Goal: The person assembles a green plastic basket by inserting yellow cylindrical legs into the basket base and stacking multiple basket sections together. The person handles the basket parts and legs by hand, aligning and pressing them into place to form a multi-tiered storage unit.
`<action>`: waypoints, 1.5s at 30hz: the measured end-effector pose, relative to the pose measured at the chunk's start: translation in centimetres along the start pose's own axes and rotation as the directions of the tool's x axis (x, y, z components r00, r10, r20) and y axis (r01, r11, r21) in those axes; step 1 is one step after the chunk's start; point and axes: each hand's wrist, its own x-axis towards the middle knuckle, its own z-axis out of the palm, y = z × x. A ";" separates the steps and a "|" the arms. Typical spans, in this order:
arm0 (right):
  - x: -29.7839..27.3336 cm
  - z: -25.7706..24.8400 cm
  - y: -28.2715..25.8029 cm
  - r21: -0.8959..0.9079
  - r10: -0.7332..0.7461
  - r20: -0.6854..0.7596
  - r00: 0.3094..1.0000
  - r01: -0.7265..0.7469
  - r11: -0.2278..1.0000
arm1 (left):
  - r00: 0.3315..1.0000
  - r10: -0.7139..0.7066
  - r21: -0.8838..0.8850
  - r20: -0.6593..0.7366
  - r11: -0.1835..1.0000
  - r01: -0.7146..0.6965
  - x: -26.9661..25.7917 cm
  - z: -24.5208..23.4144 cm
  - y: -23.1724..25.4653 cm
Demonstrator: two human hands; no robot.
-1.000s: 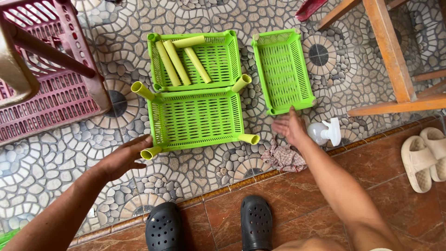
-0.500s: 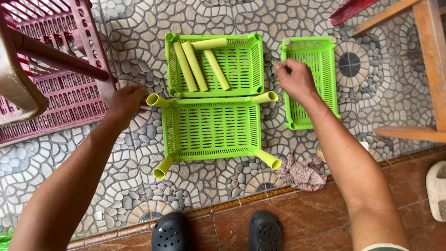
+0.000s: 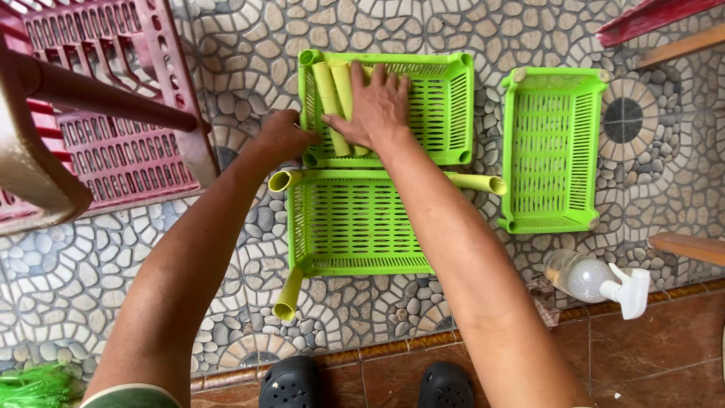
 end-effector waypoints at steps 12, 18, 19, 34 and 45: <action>0.0 2.2 -0.5 0.257 0.210 0.290 0.934 -0.287 0.923 | 1.000 0.018 -0.115 0.021 0.993 -0.015 -0.1 0.8 -0.1; -1.9 2.4 -1.3 0.255 0.216 0.087 0.973 -0.231 0.939 | 1.000 0.018 -0.090 0.011 0.996 -0.017 -0.5 0.7 1.2; -1.9 1.8 -1.3 0.274 0.207 0.050 0.977 -0.213 0.938 | 1.000 0.011 -0.068 -0.009 0.998 -0.012 -0.6 0.7 1.6; -12.9 -14.4 23.7 0.709 0.272 -0.472 0.839 0.177 0.683 | 0.017 0.987 0.958 -0.161 0.161 -0.238 -10.4 -7.9 12.9; -17.8 6.7 31.9 0.418 0.666 0.208 0.717 -0.680 0.602 | 0.020 0.997 0.995 0.071 -0.072 0.071 -16.0 -8.8 17.6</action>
